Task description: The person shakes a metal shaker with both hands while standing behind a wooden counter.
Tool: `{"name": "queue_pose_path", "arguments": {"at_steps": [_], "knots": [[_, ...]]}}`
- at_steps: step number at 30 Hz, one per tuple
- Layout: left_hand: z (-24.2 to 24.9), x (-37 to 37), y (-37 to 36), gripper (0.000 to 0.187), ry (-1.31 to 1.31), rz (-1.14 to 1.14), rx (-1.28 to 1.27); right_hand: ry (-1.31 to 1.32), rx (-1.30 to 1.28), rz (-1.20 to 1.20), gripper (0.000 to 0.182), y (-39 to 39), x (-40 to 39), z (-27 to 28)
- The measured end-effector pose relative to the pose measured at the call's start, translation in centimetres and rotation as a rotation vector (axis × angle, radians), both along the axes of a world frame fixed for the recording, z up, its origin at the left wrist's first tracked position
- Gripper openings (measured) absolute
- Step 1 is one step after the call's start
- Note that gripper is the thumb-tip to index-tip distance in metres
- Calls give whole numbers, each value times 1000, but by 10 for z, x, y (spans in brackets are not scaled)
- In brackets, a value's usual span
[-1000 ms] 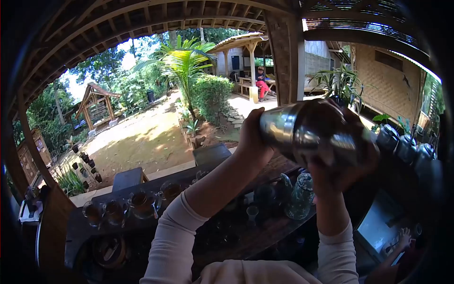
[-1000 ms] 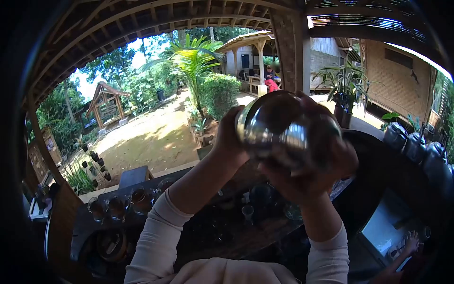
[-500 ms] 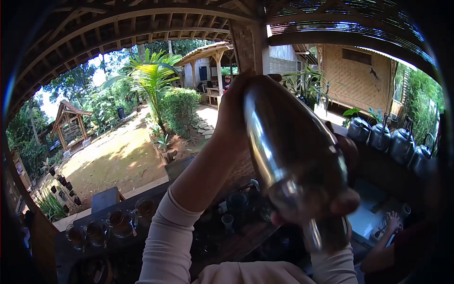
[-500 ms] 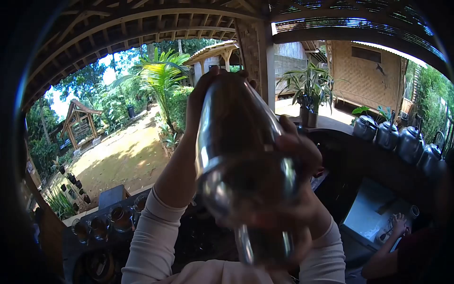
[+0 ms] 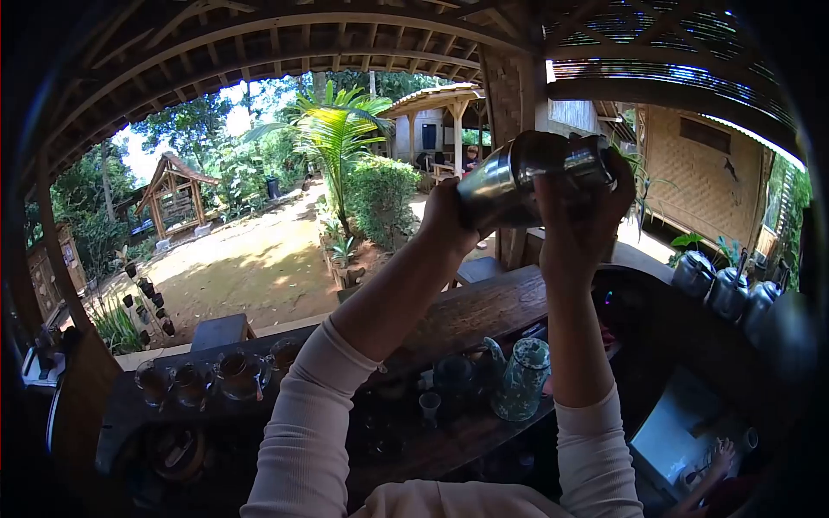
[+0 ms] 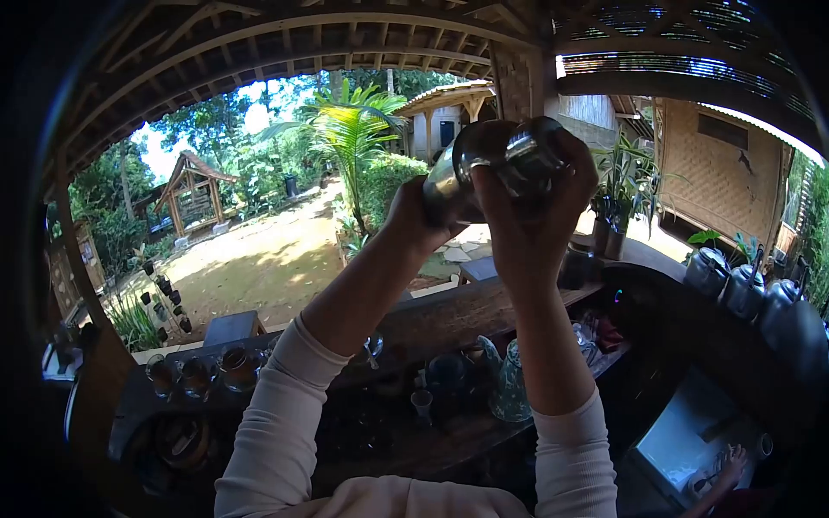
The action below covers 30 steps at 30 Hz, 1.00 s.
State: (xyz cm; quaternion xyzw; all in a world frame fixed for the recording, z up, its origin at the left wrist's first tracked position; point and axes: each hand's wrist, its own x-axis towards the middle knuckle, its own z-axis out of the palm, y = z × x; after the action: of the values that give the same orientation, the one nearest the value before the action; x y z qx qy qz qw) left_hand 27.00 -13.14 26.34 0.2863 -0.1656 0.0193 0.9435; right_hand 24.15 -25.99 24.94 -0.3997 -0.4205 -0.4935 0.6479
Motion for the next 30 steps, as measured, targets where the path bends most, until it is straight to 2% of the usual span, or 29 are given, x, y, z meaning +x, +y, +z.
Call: {"name": "queue_pose_path", "arguments": {"at_steps": [1,2,4,6,8,9,10,12,13,14,15,16,17,18,19,20,22,23,24,25,26,27,29,30], "knots": [[-5,-4,1,38,-52,38,39,-146,11,-73,79,-5,5,-2],[-8,-8,4,39,-245,36,33,-325,72,-269,75,-16,6,-17],[11,-69,-1,38,-188,-111,84,-276,51,-214,75,-3,16,-22],[10,-88,-1,35,-342,-113,120,-217,-1,-152,73,9,22,-24],[-6,-40,17,37,-172,-47,116,-148,-49,-91,72,19,20,-31],[-28,-2,32,38,-321,200,184,-117,-76,-59,72,23,18,-34],[-37,-7,31,38,45,275,0,-90,-104,-27,71,27,17,-35],[-44,-33,25,39,138,344,16,-8,-82,324,77,23,2,-23],[-46,-48,23,40,-66,312,94,-209,-116,165,75,13,-11,-33],[-46,-65,24,40,-263,283,172,-267,-325,430,76,0,-26,-38],[-37,-88,25,40,-185,29,33,-264,-328,463,76,3,-39,-44],[-33,-95,24,41,-226,79,-52,-96,-223,880,77,11,-54,-52],[-43,-87,35,41,-230,91,-3,95,-108,1288,77,17,-64,-58],[-59,-70,52,41,-232,104,50,113,-116,1326,77,28,-45,-64],[-77,-43,62,41,-76,261,-22,-62,-190,792,77,48,-7,-70],[-98,-26,76,42,-183,367,24,-237,-250,253,78,65,13,-72],[-102,-56,68,43,261,533,-110,226,-222,634,79,82,4,-64],[-114,-56,81,41,105,424,-142,148,-278,630,80,74,-2,-73],[-111,-71,80,35,-169,347,-126,-281,-278,461,81,70,-6,-79],[-102,-98,77,32,-120,473,-34,-390,-381,418,83,56,-41,-73],[-93,-127,72,30,-65,595,55,90,-438,1238,66,50,-58,-103],[-92,-146,70,26,-250,468,-39,95,-452,1273,66,63,-55,-114],[-114,-143,94,32,-284,457,-121,-80,-295,1016,80,86,-65,-118],[-134,-131,118,37,-264,456,-138,-349,-536,689,76,91,-53,-100]]}}
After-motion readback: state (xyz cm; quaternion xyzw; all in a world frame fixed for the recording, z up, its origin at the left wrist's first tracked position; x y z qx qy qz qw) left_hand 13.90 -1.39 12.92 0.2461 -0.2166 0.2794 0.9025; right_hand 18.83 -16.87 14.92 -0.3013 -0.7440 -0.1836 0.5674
